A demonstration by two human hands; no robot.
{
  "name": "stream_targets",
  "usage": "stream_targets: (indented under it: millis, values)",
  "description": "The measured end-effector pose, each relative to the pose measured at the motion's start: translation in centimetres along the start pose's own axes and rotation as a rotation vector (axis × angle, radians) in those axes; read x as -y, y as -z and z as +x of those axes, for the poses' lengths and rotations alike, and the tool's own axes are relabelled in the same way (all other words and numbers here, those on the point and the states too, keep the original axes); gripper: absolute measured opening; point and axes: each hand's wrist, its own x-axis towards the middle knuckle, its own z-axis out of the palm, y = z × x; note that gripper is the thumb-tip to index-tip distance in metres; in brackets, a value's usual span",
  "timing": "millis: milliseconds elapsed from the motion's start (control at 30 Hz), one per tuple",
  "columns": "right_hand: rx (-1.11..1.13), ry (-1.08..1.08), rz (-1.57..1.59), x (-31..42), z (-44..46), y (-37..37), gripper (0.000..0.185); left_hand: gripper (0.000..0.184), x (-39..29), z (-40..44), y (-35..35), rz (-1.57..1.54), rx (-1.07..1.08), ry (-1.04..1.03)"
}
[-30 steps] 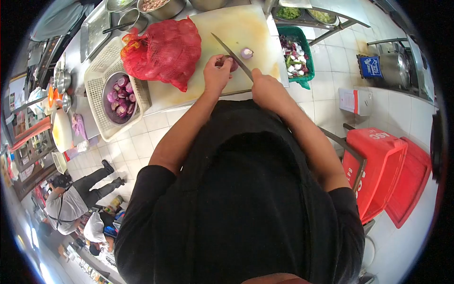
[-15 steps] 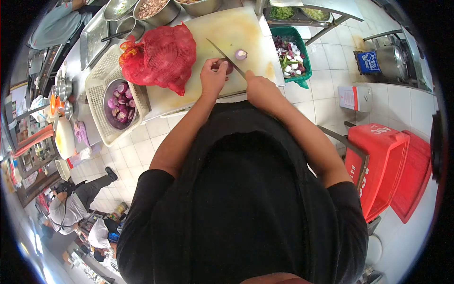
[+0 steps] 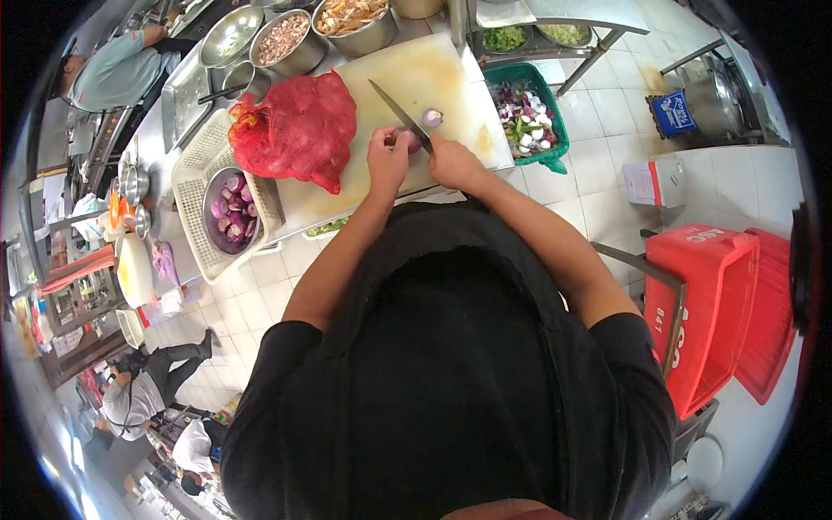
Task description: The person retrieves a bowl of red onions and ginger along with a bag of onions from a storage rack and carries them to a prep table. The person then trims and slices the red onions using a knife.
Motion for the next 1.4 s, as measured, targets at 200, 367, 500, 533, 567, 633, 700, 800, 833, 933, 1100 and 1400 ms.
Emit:
stream_targets:
  millis: [200, 367, 500, 533, 567, 633, 700, 800, 833, 933, 1100, 1400]
  values:
    - [0.025, -0.071, 0.031, 1.0, -0.8, 0.7, 0.029, 0.038, -1.0, -0.7, -0.9, 0.002, -0.032, 0.052]
    - [-0.036, -0.086, 0.079, -0.8, 0.2, -0.8, 0.027, 0.038, 0.0, 0.2, 0.7, -0.075, -0.027, 0.114]
    - [-0.103, 0.015, 0.23, -2.4, 0.6, -0.9, 0.04, 0.038, -0.9, -0.3, 2.6, -0.352, 0.071, 0.179]
    - [-0.172, 0.078, 0.286, -2.2, 0.0, -0.6, 0.044, 0.037, -1.4, -0.5, 2.8, -0.43, 0.097, 0.186]
    - [-0.24, 0.139, 0.339, -2.1, -0.5, -0.3, 0.048, 0.037, -1.9, -0.7, 2.9, -0.51, 0.124, 0.193]
    - [-0.088, -0.085, 0.728, -1.4, -1.1, 0.9, 0.055, 0.036, -2.4, -0.5, 3.1, -0.609, 0.191, 0.225]
    - [0.028, -0.186, 0.97, 0.1, -2.0, 2.8, 0.059, 0.035, -2.6, -0.4, 3.5, -0.677, 0.25, 0.245]
    - [0.162, -0.349, 1.174, 2.1, -2.8, 4.7, 0.053, 0.037, -2.9, -0.5, 4.0, -0.709, 0.325, 0.258]
    - [0.209, -0.338, 1.235, 2.5, -3.0, 5.3, 0.055, 0.039, -3.1, -0.6, 4.0, -0.704, 0.348, 0.262]
    - [0.362, -0.314, 1.363, 2.9, -3.2, 6.1, 0.059, 0.043, -3.3, -0.6, 4.1, -0.703, 0.439, 0.297]
    - [0.489, -0.336, 1.371, 1.2, -1.1, 4.9, 0.06, 0.047, -3.4, -0.9, 4.2, -0.646, 0.48, 0.322]
    - [0.215, -0.329, 1.312, 2.2, -0.8, 5.8, 0.051, 0.047, -3.1, -0.9, 4.4, -0.435, 0.496, 0.329]
